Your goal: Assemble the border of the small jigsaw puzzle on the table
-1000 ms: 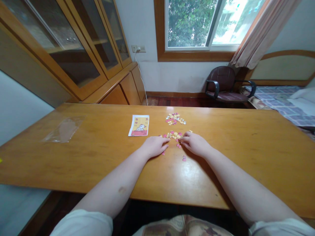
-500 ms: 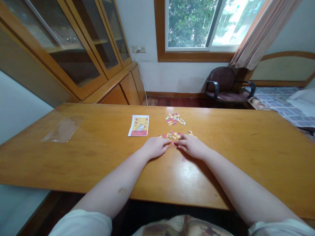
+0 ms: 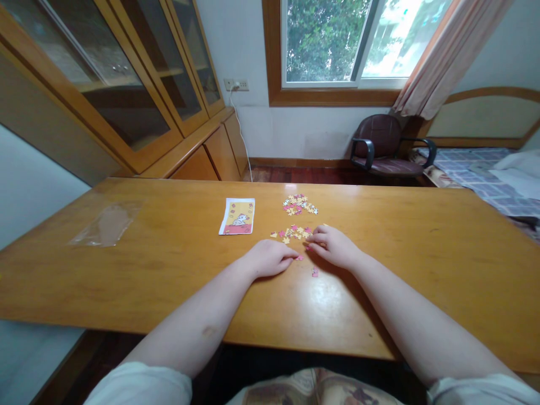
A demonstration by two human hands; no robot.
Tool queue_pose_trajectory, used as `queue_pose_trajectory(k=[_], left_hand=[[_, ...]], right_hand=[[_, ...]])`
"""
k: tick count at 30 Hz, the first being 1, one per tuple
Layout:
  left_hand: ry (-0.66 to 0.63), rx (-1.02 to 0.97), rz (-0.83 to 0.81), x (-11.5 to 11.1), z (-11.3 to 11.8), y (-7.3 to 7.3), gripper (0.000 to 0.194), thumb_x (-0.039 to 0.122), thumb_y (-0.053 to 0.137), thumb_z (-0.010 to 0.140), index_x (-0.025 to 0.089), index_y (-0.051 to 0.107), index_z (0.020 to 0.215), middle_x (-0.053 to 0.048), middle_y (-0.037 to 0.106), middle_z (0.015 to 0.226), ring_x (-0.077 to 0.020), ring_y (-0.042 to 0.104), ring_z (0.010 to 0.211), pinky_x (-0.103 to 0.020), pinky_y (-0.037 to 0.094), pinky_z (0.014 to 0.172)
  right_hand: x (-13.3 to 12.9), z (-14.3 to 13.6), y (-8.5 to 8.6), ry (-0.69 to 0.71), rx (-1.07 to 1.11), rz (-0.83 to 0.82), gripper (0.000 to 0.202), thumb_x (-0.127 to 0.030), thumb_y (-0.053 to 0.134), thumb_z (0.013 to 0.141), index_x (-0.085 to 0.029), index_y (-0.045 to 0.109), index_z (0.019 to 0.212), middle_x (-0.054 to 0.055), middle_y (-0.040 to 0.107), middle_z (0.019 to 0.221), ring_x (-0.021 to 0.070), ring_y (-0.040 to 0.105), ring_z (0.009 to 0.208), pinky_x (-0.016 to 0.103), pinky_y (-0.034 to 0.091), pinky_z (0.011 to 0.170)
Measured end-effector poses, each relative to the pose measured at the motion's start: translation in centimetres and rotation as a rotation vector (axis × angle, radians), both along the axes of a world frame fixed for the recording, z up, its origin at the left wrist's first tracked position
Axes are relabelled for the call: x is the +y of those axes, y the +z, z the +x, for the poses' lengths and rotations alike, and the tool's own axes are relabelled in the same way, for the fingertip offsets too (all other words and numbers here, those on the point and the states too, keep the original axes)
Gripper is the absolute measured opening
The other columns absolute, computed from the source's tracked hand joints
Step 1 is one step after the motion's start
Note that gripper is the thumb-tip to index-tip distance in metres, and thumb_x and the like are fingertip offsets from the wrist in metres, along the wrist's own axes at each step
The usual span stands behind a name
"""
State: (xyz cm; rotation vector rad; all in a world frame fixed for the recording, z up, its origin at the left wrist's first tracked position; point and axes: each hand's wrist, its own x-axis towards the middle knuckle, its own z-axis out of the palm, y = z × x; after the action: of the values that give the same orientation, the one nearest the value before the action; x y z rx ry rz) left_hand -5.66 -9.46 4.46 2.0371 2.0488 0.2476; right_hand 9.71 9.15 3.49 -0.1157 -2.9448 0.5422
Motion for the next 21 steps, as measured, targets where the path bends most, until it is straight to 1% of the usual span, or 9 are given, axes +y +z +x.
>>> queue_pose_trajectory(k=[2,3,5,7,11,15,18,21], left_hand=[[0.071,0.006,0.027,0.2,-0.1,0.0,0.03,0.031,0.043,0.09,0.03,0.067,0.108,-0.001,0.071,0.099,-0.0183,0.065,0.088,-0.027,0.046,0.076],[0.117,0.017,0.032,0.3,-0.2,-0.1,0.029,0.03,0.043,0.09,0.028,0.068,0.105,-0.002,0.071,0.098,-0.0186,0.064,0.087,-0.028,0.046,0.075],[0.196,0.043,0.034,0.6,-0.4,-0.1,0.026,0.03,0.044,0.089,0.025,0.068,0.097,-0.003,0.071,0.092,-0.0191,0.064,0.083,-0.028,0.046,0.073],[0.25,0.063,0.044,0.9,-0.6,-0.2,0.024,0.03,0.044,0.089,0.023,0.067,0.09,-0.004,0.07,0.087,-0.0193,0.063,0.08,-0.029,0.045,0.072],[0.3,0.063,0.059,1.1,-0.7,-0.4,0.023,0.029,0.043,0.089,0.021,0.065,0.085,-0.005,0.068,0.083,-0.0192,0.062,0.077,-0.028,0.043,0.07],[0.327,0.039,0.066,0.9,-0.9,-0.6,0.022,0.029,0.044,0.088,0.022,0.065,0.089,-0.004,0.069,0.085,-0.0192,0.062,0.079,-0.028,0.042,0.069],[0.355,0.014,0.074,0.8,-1.3,-0.6,0.023,0.03,0.044,0.089,0.023,0.066,0.092,-0.004,0.069,0.088,-0.0191,0.062,0.081,-0.027,0.042,0.069],[0.372,0.0,0.077,0.7,-1.5,-0.5,0.024,0.03,0.043,0.089,0.023,0.066,0.092,-0.004,0.07,0.089,-0.0188,0.062,0.082,-0.027,0.042,0.068]], right_hand=[[0.3,-0.2,-0.4,-0.115,0.033,0.095,0.036,-0.037,0.041,0.094,-0.021,0.067,0.115,0.011,0.062,0.114,0.0223,0.054,0.1,0.038,0.04,0.092],[0.3,-0.3,-0.6,-0.161,0.03,0.144,0.038,-0.04,0.04,0.094,-0.023,0.065,0.119,0.011,0.058,0.124,0.0251,0.051,0.108,0.041,0.037,0.096],[0.5,-0.5,-1.1,-0.216,-0.005,0.213,0.041,-0.046,0.041,0.093,-0.027,0.062,0.123,0.01,0.047,0.14,0.0306,0.042,0.122,0.047,0.031,0.101],[0.5,-0.7,-1.6,-0.245,-0.05,0.245,0.044,-0.051,0.041,0.092,-0.03,0.06,0.125,0.009,0.04,0.146,0.0341,0.033,0.131,0.051,0.025,0.105],[1.1,-0.9,-2.1,-0.302,-0.112,0.258,0.046,-0.053,0.036,0.093,-0.033,0.056,0.129,0.007,0.037,0.148,0.0347,0.025,0.136,0.054,0.017,0.109],[2.3,-0.6,-1.9,-0.394,-0.153,0.244,0.045,-0.052,0.033,0.094,-0.035,0.058,0.127,0.005,0.037,0.148,0.0336,0.026,0.136,0.053,0.017,0.108],[3.6,0.0,-1.2,-0.49,-0.179,0.239,0.045,-0.049,0.03,0.095,-0.034,0.064,0.12,0.005,0.044,0.143,0.0318,0.031,0.132,0.051,0.021,0.106],[4.8,0.6,-0.2,-0.553,-0.233,0.23,0.041,-0.045,0.035,0.093,-0.032,0.071,0.109,0.006,0.059,0.126,0.029,0.046,0.117,0.044,0.032,0.098]])
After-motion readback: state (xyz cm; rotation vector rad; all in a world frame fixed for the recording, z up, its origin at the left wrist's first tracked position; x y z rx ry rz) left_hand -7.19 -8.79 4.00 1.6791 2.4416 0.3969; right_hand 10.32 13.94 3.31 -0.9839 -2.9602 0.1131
